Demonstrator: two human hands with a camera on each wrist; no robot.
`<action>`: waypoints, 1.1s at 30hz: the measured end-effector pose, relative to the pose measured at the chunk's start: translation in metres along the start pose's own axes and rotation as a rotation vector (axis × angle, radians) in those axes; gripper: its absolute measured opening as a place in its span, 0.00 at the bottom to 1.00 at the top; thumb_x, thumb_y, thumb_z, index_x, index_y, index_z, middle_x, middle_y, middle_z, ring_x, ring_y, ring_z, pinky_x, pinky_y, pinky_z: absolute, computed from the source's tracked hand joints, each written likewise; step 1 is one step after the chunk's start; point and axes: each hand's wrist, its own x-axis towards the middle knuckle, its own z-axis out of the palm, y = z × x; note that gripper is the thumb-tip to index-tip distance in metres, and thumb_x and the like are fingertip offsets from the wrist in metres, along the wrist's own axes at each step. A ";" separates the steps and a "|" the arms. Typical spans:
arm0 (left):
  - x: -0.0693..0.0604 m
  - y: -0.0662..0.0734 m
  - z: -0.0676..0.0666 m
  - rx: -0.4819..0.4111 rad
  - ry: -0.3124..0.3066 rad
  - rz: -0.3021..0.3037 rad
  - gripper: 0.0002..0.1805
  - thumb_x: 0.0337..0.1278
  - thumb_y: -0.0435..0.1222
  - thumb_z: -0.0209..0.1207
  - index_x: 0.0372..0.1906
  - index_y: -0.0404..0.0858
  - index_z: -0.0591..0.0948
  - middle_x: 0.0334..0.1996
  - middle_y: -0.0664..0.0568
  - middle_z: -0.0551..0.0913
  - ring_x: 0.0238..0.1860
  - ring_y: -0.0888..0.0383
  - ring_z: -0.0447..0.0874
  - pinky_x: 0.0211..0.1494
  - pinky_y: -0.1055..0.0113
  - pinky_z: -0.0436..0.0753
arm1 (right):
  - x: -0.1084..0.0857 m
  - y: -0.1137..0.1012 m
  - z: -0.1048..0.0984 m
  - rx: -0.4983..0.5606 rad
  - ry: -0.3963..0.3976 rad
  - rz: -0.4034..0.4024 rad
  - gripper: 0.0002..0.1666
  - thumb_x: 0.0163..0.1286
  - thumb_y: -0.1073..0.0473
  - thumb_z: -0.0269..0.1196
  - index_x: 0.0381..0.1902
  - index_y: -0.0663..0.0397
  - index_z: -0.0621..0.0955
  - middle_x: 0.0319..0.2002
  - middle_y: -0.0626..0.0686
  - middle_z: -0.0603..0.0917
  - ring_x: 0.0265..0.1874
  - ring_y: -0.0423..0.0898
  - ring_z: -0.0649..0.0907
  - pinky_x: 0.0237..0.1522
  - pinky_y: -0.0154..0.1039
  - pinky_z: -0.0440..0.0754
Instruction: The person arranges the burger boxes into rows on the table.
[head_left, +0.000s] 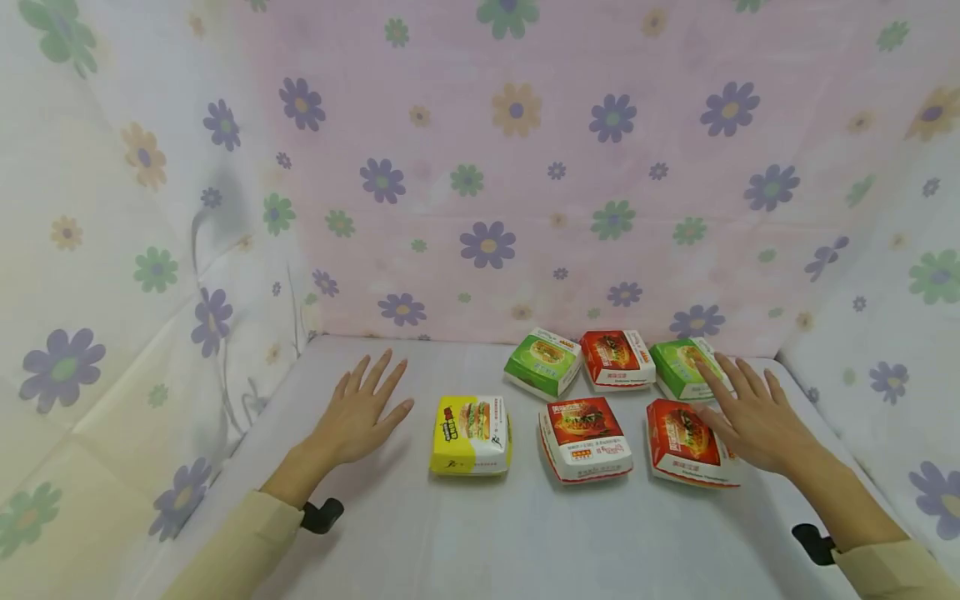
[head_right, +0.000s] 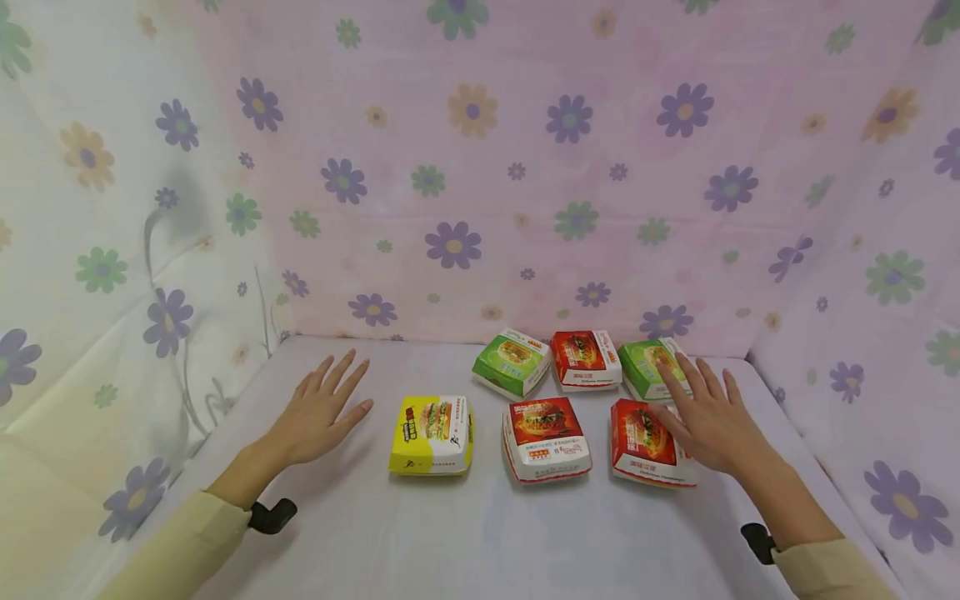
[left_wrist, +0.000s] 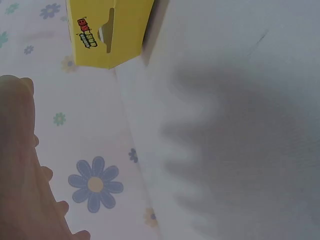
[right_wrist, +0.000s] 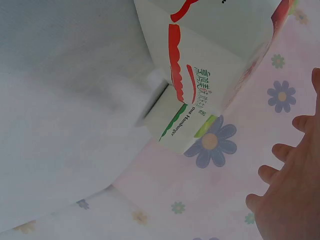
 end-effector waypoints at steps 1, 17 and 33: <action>-0.001 0.000 0.000 -0.004 -0.002 -0.001 0.39 0.78 0.59 0.43 0.83 0.46 0.53 0.83 0.43 0.44 0.80 0.33 0.40 0.76 0.30 0.46 | 0.000 -0.001 0.000 0.010 -0.001 0.000 0.49 0.79 0.41 0.54 0.84 0.48 0.42 0.78 0.72 0.50 0.75 0.74 0.49 0.72 0.75 0.35; -0.007 0.002 0.004 -0.030 -0.011 0.005 0.39 0.77 0.61 0.44 0.83 0.48 0.55 0.83 0.46 0.45 0.80 0.34 0.42 0.76 0.30 0.48 | 0.004 -0.015 0.001 0.107 -0.007 0.027 0.49 0.77 0.40 0.57 0.82 0.56 0.50 0.77 0.74 0.51 0.74 0.76 0.49 0.71 0.76 0.39; -0.013 0.014 0.008 -0.038 0.023 0.061 0.38 0.77 0.58 0.47 0.82 0.46 0.57 0.83 0.45 0.48 0.79 0.33 0.47 0.74 0.30 0.55 | 0.005 -0.039 0.004 0.095 0.032 -0.044 0.45 0.76 0.44 0.60 0.80 0.58 0.58 0.78 0.69 0.52 0.73 0.75 0.55 0.68 0.76 0.55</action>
